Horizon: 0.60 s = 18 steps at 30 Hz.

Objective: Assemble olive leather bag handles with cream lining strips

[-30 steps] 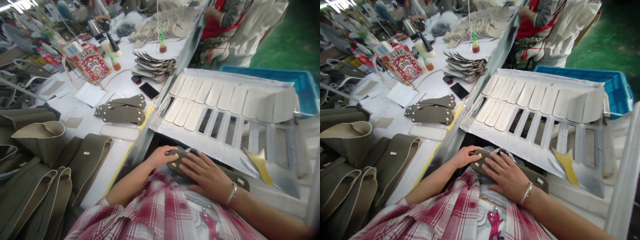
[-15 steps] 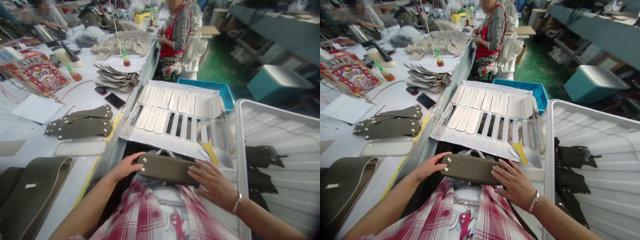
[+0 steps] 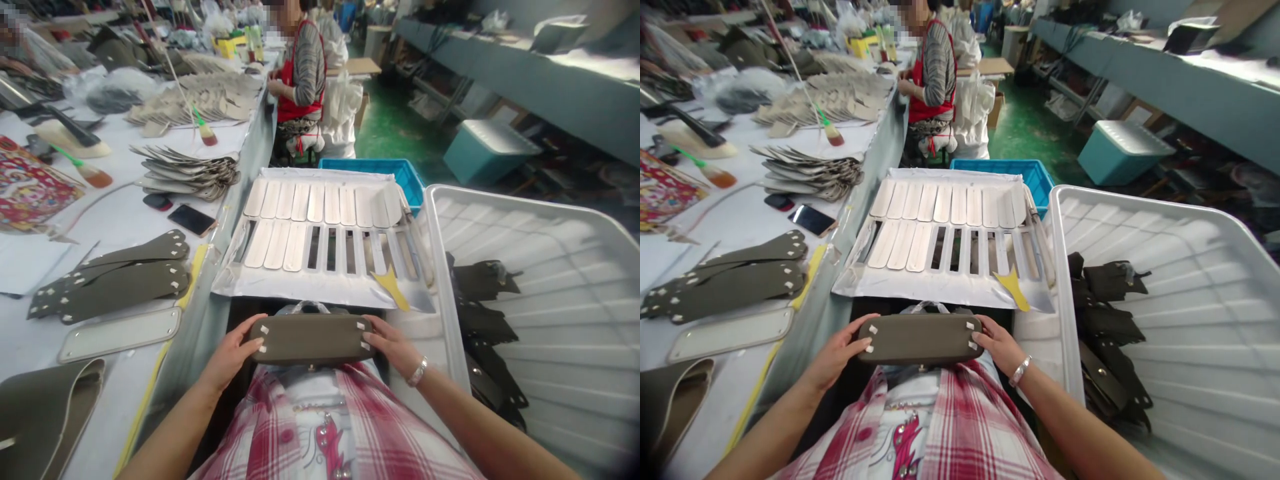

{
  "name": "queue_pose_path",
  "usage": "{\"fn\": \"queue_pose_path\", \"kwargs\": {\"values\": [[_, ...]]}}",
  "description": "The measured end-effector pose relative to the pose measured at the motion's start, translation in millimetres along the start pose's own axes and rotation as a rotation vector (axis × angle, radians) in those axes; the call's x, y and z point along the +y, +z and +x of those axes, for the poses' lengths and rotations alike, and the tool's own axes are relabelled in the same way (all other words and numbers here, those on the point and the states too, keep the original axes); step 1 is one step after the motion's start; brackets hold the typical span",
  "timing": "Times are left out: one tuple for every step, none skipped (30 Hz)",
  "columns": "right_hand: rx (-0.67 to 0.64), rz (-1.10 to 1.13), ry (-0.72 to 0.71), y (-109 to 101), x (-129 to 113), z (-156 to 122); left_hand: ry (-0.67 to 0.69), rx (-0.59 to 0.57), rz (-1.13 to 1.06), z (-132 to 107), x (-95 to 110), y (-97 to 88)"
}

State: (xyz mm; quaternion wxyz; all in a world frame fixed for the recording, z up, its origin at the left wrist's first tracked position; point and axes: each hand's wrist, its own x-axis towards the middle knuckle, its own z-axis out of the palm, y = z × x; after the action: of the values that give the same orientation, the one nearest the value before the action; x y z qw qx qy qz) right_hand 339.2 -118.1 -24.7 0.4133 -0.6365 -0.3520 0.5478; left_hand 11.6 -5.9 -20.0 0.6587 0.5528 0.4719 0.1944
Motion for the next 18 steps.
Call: {"fn": "queue_pose_path", "kwargs": {"values": [[-0.008,-0.004,-0.004,-0.3,1.8,-0.6,-0.007,-0.012,0.019,0.1,1.1,-1.2],[-0.027,-0.011,-0.004,-1.3,3.1,-1.1,-0.006,-0.022,0.060,0.4,3.2,-2.8],[-0.049,-0.032,0.000,-2.6,3.6,-1.2,0.013,-0.021,0.129,0.9,6.4,-4.2],[-0.060,-0.081,0.004,-4.1,2.9,-1.0,0.051,-0.006,0.229,1.6,10.7,-4.8],[-0.056,-0.168,0.001,-5.3,0.7,-0.4,0.107,0.020,0.354,2.3,16.1,-4.0],[-0.040,-0.288,-0.014,-5.8,-3.0,0.7,0.172,0.044,0.498,3.1,22.4,-1.2],[-0.025,-0.431,-0.039,-5.3,-8.2,2.4,0.237,0.059,0.647,4.1,29.0,3.9],[-0.017,-0.584,-0.071,-3.3,-14.4,4.6,0.289,0.057,0.790,5.4,35.9,11.0],[-0.025,-0.730,-0.104,0.0,-21.4,7.4,0.317,0.033,0.916,7.2,42.5,19.6],[-0.051,-0.851,-0.134,4.7,-28.4,10.8,0.326,-0.007,1.018,9.4,48.6,28.7],[-0.087,-0.941,-0.157,10.2,-35.1,14.5,0.324,-0.049,1.096,12.1,54.1,37.6],[-0.121,-1.006,-0.175,16.0,-40.9,18.5,0.316,-0.085,1.152,15.1,59.0,45.5],[-0.149,-1.044,-0.188,21.3,-45.4,22.4,0.305,-0.113,1.189,18.4,63.1,52.0],[-0.167,-1.047,-0.194,25.1,-48.4,25.9,0.296,-0.138,1.213,21.7,66.6,57.1],[-0.176,-1.007,-0.188,26.7,-49.8,28.8,0.294,-0.160,1.229,24.6,69.2,61.2],[-0.174,-0.893,-0.161,25.6,-49.5,30.8,0.301,-0.183,1.240,27.1,70.9,65.1],[-0.164,-0.724,-0.119,21.6,-47.5,31.7,0.319,-0.213,1.246,28.9,71.7,69.4],[-0.149,-0.529,-0.071,15.2,-43.9,31.4,0.348,-0.251,1.245,30.1,71.5,74.9]]}}
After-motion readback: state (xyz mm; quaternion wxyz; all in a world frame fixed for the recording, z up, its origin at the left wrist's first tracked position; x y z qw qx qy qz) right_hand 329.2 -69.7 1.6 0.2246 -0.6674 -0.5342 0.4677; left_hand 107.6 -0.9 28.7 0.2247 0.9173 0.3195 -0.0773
